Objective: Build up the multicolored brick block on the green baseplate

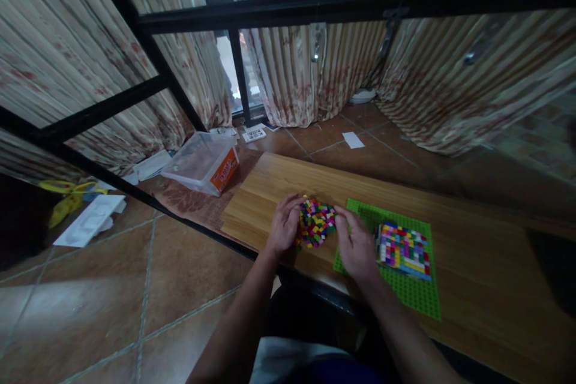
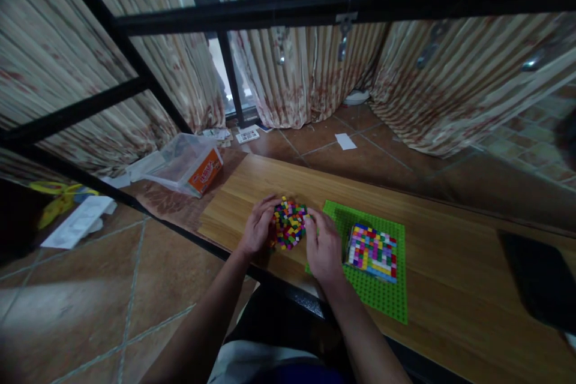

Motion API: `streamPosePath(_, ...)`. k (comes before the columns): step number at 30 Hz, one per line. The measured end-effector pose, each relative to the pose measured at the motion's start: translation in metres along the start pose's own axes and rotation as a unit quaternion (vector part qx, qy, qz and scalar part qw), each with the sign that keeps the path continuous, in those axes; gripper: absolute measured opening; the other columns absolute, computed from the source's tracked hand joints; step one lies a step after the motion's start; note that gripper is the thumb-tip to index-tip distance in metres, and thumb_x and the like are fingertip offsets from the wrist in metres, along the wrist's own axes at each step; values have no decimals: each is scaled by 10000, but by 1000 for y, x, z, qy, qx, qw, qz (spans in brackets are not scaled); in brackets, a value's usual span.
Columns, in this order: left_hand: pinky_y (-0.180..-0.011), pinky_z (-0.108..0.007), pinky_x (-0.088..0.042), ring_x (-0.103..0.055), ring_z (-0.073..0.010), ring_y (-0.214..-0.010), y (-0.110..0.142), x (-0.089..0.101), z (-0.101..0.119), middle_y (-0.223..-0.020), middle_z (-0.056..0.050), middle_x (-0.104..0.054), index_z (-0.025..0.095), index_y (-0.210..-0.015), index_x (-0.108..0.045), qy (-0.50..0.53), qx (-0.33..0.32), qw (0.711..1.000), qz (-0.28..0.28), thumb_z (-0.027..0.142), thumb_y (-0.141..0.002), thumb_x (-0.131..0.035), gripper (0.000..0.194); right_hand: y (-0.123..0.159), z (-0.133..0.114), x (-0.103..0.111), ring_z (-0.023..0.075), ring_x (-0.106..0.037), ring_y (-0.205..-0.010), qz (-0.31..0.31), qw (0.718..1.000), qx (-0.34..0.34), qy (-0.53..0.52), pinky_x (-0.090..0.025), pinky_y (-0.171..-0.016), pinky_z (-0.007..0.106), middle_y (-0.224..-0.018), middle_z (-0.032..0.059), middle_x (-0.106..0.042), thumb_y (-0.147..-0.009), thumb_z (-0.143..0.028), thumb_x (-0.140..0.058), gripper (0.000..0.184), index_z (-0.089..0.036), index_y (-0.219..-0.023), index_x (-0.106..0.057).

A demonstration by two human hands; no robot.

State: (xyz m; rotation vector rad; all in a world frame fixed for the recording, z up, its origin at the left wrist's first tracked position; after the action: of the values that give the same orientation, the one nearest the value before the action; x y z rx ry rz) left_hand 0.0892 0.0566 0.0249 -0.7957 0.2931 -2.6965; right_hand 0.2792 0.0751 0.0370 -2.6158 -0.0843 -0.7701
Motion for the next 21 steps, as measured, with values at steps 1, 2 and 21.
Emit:
streamPosePath(1,-1151,-431,-397,-515,-218,-1325,9,6,0,-1381,-89,-609,197,-1206,-676,-1,5,1000,8,285,-999,-387,365,9,-1,7,243,-636,-1143,7,1000,6,3,-480,-1029,446,-1184,117,-711,-1011,-438,-393,402,-205,-1182,-673)
streamPosePath(2,-1141,-435,-407,-519,-224,-1316,20,11,1,-1399,-91,-590,204,-1222,-662,-5,5,1000,13,291,-983,-432,343,18,-2,12,243,-640,-1129,4,1000,15,6,-486,-1015,441,-1165,110,-715,-1005,-420,-420,370,-216,-1169,-680)
streamPosePath(21,-896,-382,-535,-662,-210,-904,64,-2,2,-970,-34,-717,235,-1317,-569,-141,45,988,-44,234,-818,-715,520,39,-2,-15,210,-593,-814,-44,983,33,174,-434,-760,328,-847,53,-670,-951,-285,-523,231,-215,-798,-682)
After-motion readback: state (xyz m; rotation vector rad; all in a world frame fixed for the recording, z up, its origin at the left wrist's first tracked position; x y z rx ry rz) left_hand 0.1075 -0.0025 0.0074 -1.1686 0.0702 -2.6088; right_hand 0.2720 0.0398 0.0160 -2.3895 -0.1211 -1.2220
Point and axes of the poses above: each hand's wrist, its own y-axis away from the middle knuckle, its own x-axis out of the back of the hand, z = x × y, the point moved 7 cm from there along -y, towards the middle knuckle
